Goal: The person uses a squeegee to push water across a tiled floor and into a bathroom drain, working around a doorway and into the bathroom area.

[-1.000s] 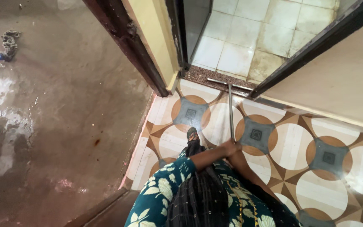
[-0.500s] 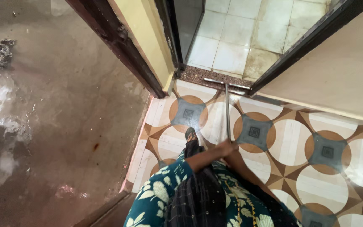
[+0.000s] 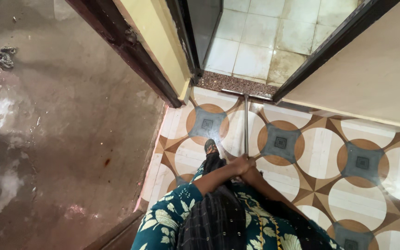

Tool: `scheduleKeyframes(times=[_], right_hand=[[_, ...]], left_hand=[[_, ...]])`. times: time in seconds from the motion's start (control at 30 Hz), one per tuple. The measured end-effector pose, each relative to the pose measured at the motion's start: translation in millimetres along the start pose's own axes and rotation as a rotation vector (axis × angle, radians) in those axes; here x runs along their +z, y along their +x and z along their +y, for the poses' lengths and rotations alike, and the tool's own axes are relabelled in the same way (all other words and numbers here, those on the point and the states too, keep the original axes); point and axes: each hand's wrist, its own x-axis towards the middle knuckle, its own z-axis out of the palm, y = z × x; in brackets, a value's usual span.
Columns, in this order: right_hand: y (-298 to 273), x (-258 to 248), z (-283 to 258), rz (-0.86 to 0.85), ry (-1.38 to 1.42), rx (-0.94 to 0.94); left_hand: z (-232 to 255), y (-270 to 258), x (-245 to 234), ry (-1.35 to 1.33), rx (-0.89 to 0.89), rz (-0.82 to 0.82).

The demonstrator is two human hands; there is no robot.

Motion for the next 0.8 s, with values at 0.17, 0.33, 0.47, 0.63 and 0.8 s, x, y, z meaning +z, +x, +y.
scheduleKeyframes(times=[0.17, 0.33, 0.47, 0.63, 0.8], right_hand=[[9, 2, -1, -0.1, 0.4, 0.301], [-9, 8, -6, -0.154, 0.482, 0.252], [-21, 4, -3, -0.108, 0.382, 0.176], [2, -3, 4, -0.159, 0.292, 0.262], [-21, 8, 5, -0.028, 0.298, 0.278]], left_hand=[[-3, 13, -21, -0.114, -0.113, 0.017], [-10, -8, -3, -0.04, -0.073, 0.022], [-10, -13, 5, -0.009, -0.049, 0.034], [0, 9, -5, -0.12, -0.1, 0.012], [-8, -15, 19, -0.04, -0.075, 0.0]])
